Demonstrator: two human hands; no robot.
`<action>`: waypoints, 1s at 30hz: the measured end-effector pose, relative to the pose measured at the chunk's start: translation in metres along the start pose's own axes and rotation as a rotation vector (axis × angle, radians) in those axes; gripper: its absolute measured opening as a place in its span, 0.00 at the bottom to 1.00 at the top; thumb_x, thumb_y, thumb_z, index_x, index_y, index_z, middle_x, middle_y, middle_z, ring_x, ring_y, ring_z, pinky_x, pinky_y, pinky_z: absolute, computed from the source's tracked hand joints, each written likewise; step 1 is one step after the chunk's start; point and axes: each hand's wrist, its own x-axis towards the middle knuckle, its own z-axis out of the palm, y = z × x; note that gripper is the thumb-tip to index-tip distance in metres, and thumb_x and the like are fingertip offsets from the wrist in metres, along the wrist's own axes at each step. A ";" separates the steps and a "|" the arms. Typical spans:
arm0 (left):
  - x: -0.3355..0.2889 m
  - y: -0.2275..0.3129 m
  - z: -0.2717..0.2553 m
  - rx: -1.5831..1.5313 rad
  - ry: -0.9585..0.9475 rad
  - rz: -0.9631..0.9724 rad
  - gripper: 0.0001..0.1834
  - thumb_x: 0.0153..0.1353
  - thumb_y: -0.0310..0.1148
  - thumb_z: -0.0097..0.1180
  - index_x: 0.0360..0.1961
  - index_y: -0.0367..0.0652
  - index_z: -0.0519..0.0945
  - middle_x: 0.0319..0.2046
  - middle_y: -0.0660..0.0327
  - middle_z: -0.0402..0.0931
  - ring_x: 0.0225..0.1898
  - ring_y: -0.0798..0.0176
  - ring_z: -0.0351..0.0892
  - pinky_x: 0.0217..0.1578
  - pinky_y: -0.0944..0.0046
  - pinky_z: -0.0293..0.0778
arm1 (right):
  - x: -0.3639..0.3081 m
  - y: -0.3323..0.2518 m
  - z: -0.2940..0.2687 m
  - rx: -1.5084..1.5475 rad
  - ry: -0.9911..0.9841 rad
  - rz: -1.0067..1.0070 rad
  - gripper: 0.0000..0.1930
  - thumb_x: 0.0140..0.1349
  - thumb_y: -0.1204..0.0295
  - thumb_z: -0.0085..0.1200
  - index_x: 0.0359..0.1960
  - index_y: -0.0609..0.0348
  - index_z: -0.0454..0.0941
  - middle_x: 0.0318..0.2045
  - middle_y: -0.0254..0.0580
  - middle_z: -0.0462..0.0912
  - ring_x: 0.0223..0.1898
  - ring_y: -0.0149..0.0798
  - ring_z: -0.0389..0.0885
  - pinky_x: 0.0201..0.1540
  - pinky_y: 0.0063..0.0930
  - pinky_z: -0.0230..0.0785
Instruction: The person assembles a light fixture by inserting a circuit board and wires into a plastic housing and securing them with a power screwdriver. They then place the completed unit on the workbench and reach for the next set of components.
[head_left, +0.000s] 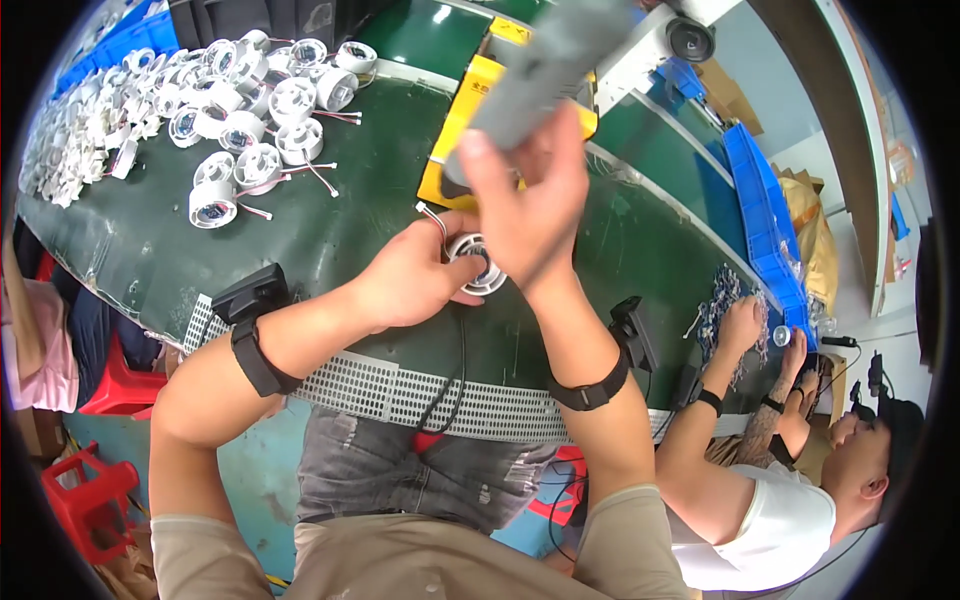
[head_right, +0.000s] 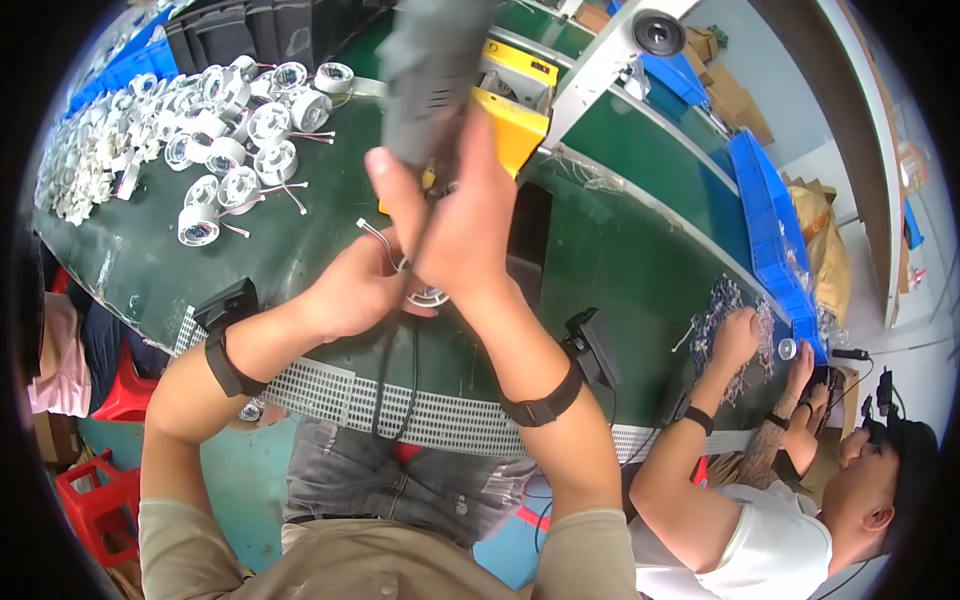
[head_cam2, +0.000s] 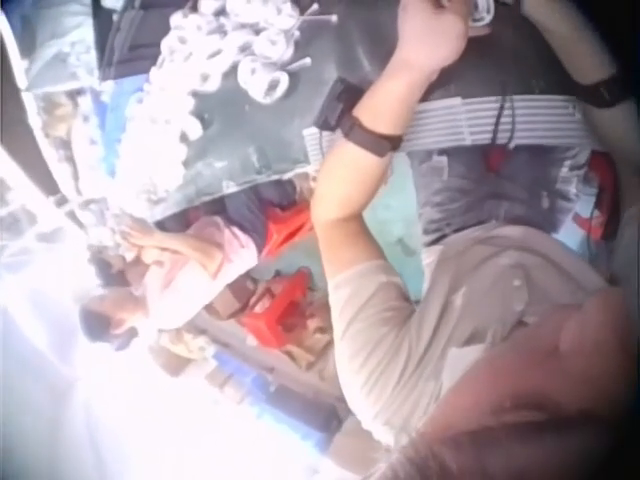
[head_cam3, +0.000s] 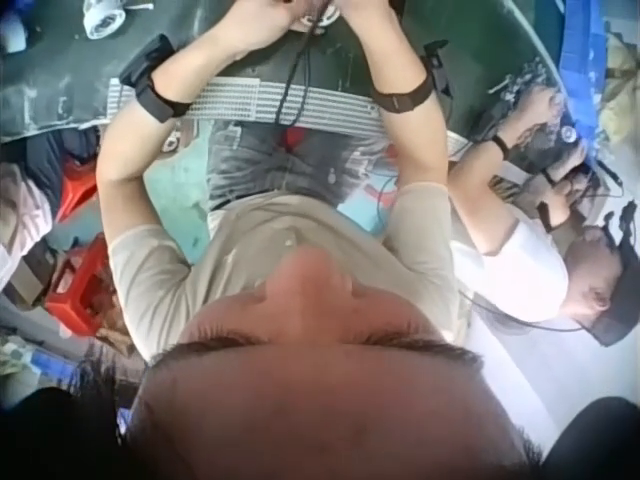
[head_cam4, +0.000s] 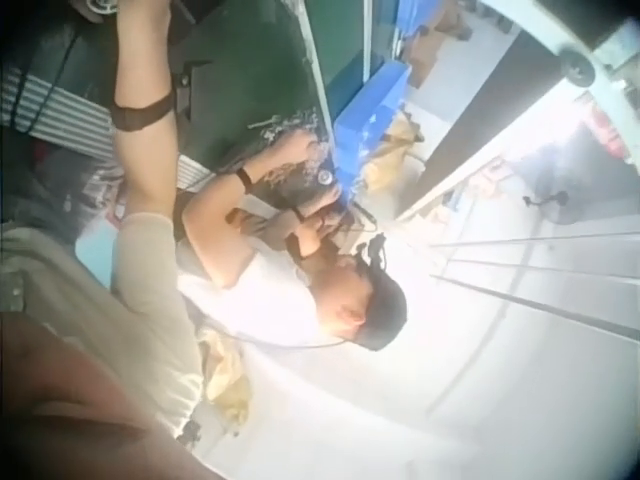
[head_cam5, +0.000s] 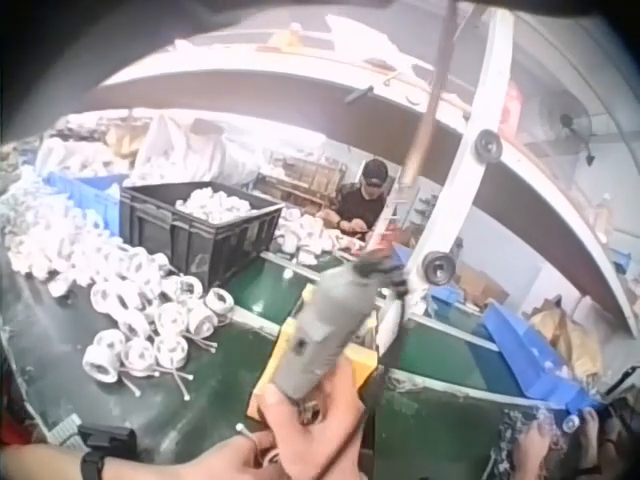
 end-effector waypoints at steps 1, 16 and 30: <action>0.001 -0.003 -0.001 -0.001 0.004 0.012 0.19 0.63 0.24 0.52 0.55 0.30 0.70 0.44 0.54 0.77 0.42 0.63 0.81 0.39 0.66 0.84 | 0.002 0.003 0.001 0.118 0.078 -0.072 0.31 0.62 0.71 0.54 0.64 0.65 0.56 0.39 0.45 0.78 0.31 0.37 0.81 0.40 0.30 0.75; 0.001 0.013 -0.006 0.021 0.037 -0.227 0.18 0.65 0.25 0.50 0.56 0.31 0.68 0.43 0.54 0.76 0.40 0.61 0.81 0.39 0.63 0.84 | 0.040 0.001 0.004 0.151 0.440 -0.100 0.23 0.73 0.57 0.37 0.59 0.62 0.57 0.22 0.42 0.70 0.14 0.34 0.69 0.18 0.29 0.65; 0.007 0.015 -0.013 -0.097 0.047 -0.318 0.19 0.68 0.27 0.46 0.58 0.32 0.67 0.43 0.52 0.77 0.39 0.57 0.82 0.41 0.61 0.84 | 0.036 0.000 0.003 0.115 0.339 -0.105 0.21 0.73 0.57 0.38 0.55 0.63 0.58 0.22 0.43 0.69 0.15 0.34 0.70 0.19 0.28 0.66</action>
